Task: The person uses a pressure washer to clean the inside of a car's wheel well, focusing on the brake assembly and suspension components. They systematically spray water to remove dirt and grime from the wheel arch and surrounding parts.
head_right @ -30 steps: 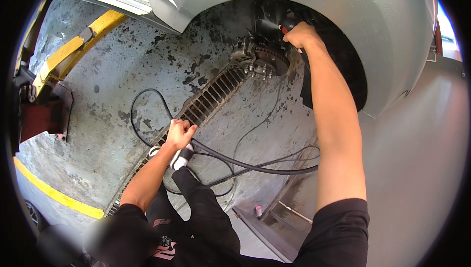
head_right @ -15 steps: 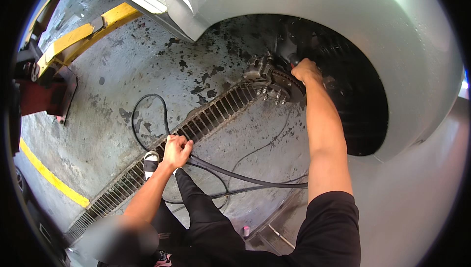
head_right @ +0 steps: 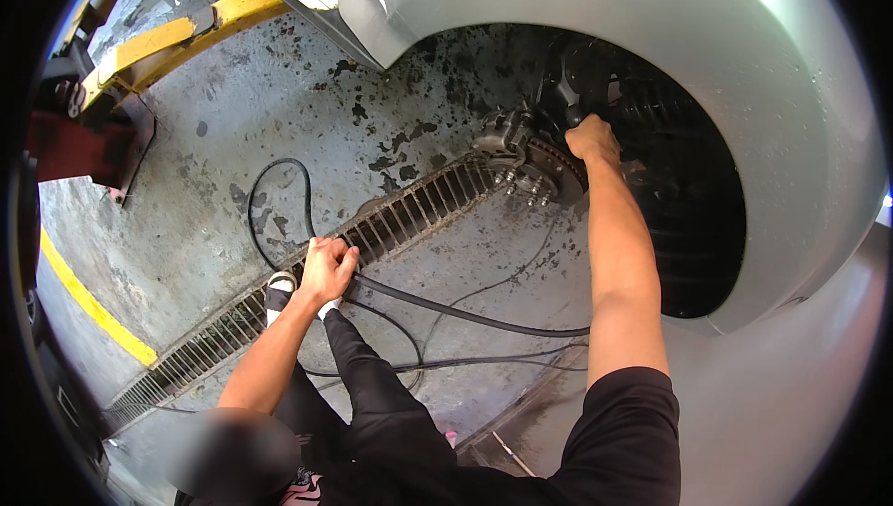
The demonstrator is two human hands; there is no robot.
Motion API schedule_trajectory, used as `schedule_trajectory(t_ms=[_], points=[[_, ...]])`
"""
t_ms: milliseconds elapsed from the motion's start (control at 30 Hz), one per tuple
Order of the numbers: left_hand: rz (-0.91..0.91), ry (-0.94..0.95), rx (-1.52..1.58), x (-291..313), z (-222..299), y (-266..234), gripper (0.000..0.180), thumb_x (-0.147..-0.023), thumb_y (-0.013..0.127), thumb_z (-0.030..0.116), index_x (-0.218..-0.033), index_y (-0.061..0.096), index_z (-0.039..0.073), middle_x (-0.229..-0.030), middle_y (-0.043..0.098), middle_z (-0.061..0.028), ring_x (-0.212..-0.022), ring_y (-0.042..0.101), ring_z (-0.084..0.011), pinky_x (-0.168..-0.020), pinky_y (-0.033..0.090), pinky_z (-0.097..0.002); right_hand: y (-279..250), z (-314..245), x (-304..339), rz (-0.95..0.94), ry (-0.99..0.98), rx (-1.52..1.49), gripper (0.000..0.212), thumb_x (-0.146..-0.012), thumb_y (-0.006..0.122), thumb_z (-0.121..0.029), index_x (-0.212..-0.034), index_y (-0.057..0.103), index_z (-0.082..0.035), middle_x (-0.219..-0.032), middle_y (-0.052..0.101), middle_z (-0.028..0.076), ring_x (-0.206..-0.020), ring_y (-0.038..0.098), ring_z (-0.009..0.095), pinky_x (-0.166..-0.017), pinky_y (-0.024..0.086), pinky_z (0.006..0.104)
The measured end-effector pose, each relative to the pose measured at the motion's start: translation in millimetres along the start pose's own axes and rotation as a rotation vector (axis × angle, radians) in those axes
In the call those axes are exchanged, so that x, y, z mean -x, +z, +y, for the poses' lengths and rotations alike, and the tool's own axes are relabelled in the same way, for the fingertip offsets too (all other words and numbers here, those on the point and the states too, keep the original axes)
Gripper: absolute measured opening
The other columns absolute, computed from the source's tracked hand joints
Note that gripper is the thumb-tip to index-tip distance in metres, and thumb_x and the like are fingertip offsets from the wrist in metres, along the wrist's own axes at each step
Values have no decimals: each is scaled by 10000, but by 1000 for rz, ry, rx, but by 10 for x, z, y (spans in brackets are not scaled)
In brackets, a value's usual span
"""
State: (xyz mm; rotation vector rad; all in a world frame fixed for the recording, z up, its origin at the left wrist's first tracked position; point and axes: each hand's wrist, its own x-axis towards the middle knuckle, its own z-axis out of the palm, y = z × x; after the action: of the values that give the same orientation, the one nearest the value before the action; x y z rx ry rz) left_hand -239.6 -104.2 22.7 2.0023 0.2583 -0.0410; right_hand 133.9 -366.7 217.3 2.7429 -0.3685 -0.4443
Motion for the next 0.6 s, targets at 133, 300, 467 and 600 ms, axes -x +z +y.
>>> schedule_trajectory(t_ms=[133,300,467,600], points=[[62,21,26,28,64,68,351,-906,628,239,-634,529,40,-608,535,-148,-664,546,-360,-791,404,-448,-22,82,-92,5,-10,0,449,-843,664,-204,-1248,689,-10,-1331,648,219,-1259,618,354,-1058,504,431],[67,-29,9,78,53,108,350,-902,629,242,-633,528,42,-609,537,-150,-663,547,-357,-785,406,-445,-42,33,-51,-123,24,55,454,-819,689,-206,-1222,701,2,-1300,670,216,-1230,641,353,-1027,518,428],[79,-4,2,75,55,143,349,-899,630,246,-634,531,41,-612,547,-150,-661,553,-356,-783,416,-442,-23,27,-172,-97,-38,40,459,-821,696,-219,-1231,698,-13,-1300,672,209,-1212,653,354,-1012,524,431],[85,-18,-18,47,79,148,347,-895,638,246,-630,533,47,-613,551,-149,-662,555,-352,-777,413,-442,-71,-90,-217,27,-75,-45,555,-797,751,-299,-1259,668,-5,-1311,646,253,-1239,626,372,-1050,504,435]])
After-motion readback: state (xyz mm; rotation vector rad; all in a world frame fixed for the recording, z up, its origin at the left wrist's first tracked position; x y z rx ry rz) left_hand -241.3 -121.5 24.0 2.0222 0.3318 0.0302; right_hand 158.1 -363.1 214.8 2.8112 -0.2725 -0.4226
